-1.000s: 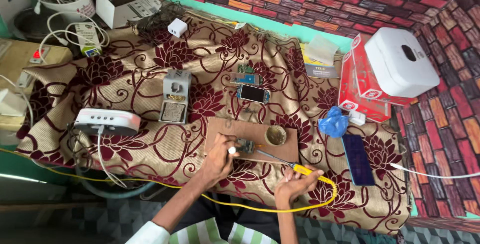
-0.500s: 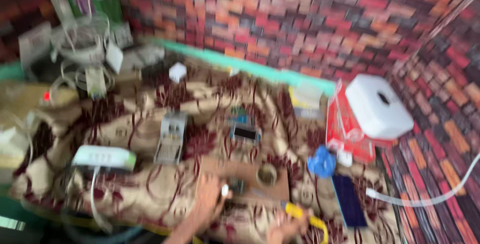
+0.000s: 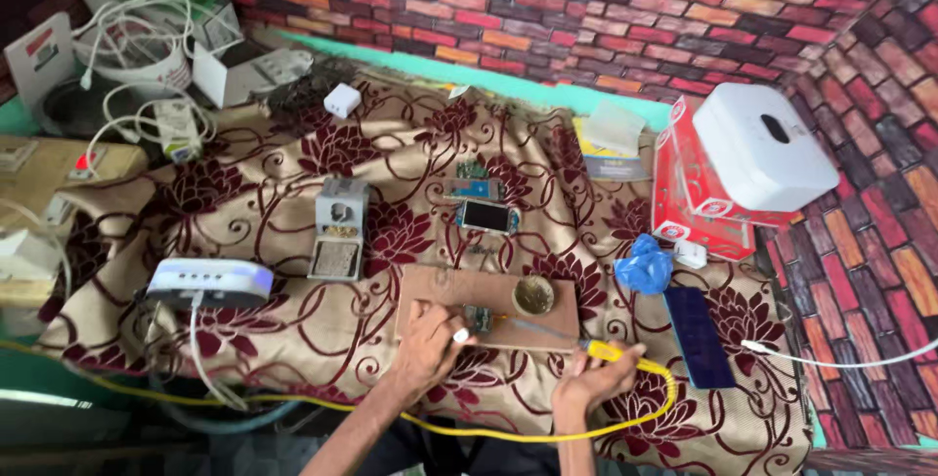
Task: The person solders a small circuit board using a soldering iron and solder wire. They repeatedly apply heat and solder to specific points on the board while holding it steady with the other hand.
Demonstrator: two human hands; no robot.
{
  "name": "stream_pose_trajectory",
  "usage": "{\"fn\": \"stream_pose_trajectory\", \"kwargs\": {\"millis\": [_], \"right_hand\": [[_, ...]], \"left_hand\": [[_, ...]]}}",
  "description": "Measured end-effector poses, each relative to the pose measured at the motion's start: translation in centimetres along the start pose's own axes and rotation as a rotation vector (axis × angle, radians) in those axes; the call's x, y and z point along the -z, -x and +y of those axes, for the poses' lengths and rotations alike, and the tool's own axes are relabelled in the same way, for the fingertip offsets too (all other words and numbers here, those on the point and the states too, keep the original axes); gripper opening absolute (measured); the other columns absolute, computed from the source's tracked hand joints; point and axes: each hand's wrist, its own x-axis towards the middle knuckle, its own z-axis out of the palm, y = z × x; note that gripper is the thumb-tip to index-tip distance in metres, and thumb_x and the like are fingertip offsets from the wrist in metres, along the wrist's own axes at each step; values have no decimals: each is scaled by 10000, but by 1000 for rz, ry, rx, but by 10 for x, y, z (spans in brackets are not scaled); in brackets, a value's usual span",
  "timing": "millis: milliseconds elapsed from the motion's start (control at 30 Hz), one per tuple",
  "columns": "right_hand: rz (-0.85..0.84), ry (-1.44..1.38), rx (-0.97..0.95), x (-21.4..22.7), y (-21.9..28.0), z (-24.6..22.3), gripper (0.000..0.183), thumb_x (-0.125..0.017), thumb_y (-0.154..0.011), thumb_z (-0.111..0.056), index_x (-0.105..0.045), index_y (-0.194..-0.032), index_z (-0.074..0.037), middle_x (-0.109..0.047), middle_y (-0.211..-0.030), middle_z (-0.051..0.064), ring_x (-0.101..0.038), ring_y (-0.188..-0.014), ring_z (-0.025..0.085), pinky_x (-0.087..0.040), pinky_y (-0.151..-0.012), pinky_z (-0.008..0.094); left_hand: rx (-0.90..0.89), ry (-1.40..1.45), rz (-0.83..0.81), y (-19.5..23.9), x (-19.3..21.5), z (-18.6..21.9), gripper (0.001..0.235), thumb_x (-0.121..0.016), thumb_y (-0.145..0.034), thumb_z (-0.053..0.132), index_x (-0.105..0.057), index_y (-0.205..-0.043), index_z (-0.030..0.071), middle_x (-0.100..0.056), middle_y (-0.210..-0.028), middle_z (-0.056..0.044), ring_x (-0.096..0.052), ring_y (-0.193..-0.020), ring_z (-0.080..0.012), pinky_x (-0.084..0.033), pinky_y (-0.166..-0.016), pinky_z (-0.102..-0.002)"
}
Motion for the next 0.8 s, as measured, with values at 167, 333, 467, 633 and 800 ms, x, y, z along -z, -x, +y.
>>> {"fn": "stream_pose_trajectory", "kwargs": {"millis": [167,333,467,633,800], "right_hand": [[-47,63,116,-6,5,5,502,-521,-1044,-559,-483,-858,-94,-387,-615,3,-347,-451,97,-292,-376,234],[-83,-1,114,0,6,17,487,-526,-1055,-549,-497,-868,-100,-379,-622,-11,-355,-473,84,-314,-388,239],[-133,45,112,10,7,22,512,-528,-1058,-560,-494,-842,-96,-381,-596,1,-353,-452,89,-333,-394,239],[-155,35,124,11,7,23,509,-552,-1045,-552,-500,-825,-96,-360,-553,-4,-371,-424,99,-331,-371,238],[-205,99,128,11,2,26,478,-561,-1026,-519,-528,-820,-90,-456,-547,21,-416,-408,106,-329,-335,233]], "left_hand": [[17,31,-40,-8,7,6,305,-774,-904,219,-587,-1096,73,-668,-1040,-42,-576,-830,-205,-386,-764,-395],[59,34,56,-10,9,4,267,-747,-919,209,-578,-1082,81,-684,-1033,-43,-571,-821,-196,-365,-761,-386],[110,26,86,-2,3,-2,232,-711,-954,255,-575,-1048,92,-695,-1025,-25,-556,-811,-169,-348,-752,-379],[215,-28,90,5,-8,-8,243,-709,-949,317,-602,-975,100,-676,-937,-18,-473,-725,-170,-338,-718,-357],[188,27,111,-1,0,-6,216,-696,-975,284,-605,-1019,93,-704,-1009,-27,-506,-770,-154,-342,-738,-348]]}}
